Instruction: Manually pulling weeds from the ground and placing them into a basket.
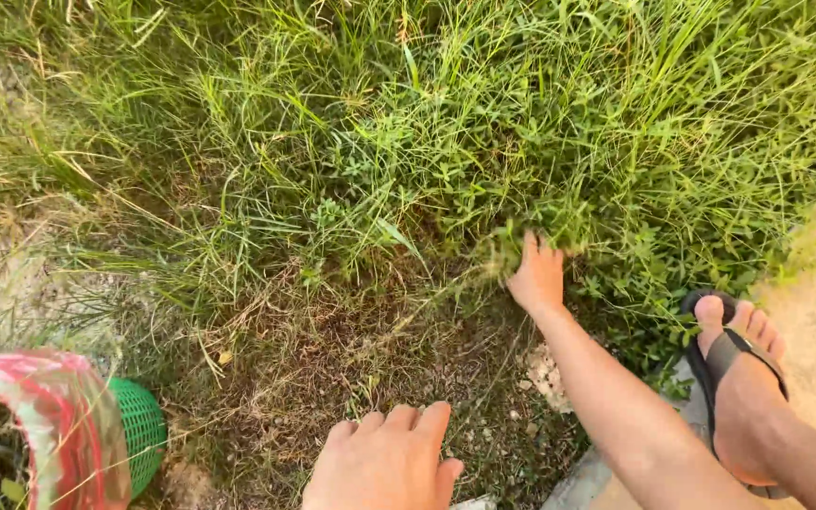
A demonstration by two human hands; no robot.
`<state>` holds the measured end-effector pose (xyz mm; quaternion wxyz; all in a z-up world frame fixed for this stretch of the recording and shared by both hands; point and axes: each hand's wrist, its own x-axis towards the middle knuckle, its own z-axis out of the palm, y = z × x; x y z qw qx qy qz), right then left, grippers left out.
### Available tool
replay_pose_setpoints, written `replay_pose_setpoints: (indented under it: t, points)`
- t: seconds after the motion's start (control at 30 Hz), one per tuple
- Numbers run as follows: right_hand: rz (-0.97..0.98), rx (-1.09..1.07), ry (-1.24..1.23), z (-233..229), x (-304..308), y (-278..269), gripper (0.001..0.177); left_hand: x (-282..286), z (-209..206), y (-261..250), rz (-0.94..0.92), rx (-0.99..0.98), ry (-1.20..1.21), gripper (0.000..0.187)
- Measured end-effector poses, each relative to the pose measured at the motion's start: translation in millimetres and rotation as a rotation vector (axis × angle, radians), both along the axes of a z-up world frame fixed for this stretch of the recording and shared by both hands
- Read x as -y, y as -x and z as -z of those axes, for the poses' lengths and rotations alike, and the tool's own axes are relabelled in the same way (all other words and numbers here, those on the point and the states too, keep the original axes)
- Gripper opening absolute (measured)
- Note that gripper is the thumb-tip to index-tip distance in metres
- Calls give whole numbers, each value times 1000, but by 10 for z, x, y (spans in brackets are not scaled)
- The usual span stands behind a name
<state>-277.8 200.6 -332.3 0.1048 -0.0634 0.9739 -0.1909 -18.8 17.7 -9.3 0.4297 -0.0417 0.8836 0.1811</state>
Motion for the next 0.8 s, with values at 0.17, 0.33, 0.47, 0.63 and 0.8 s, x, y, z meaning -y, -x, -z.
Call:
replay_pose_setpoints:
  t: [0.17,0.33,0.47,0.63,0.8]
  points:
    - [-410,-196,-181,329,128,326,70,4,-51,154,-37,76,-37,60]
    - [239,472,214,87,111,351,64,3,1,177,-15,72,-63,55]
    - [667,447,652,462,10,240,63,39,-9,193,-32,45,-66,54]
    - [513,545,581,385,54,-1194,49,21,27,194,-60,-18,-55,52]
    - [297,406,435,-136,262,-1329,83,-27,102,131,-18,-50,-68,60]
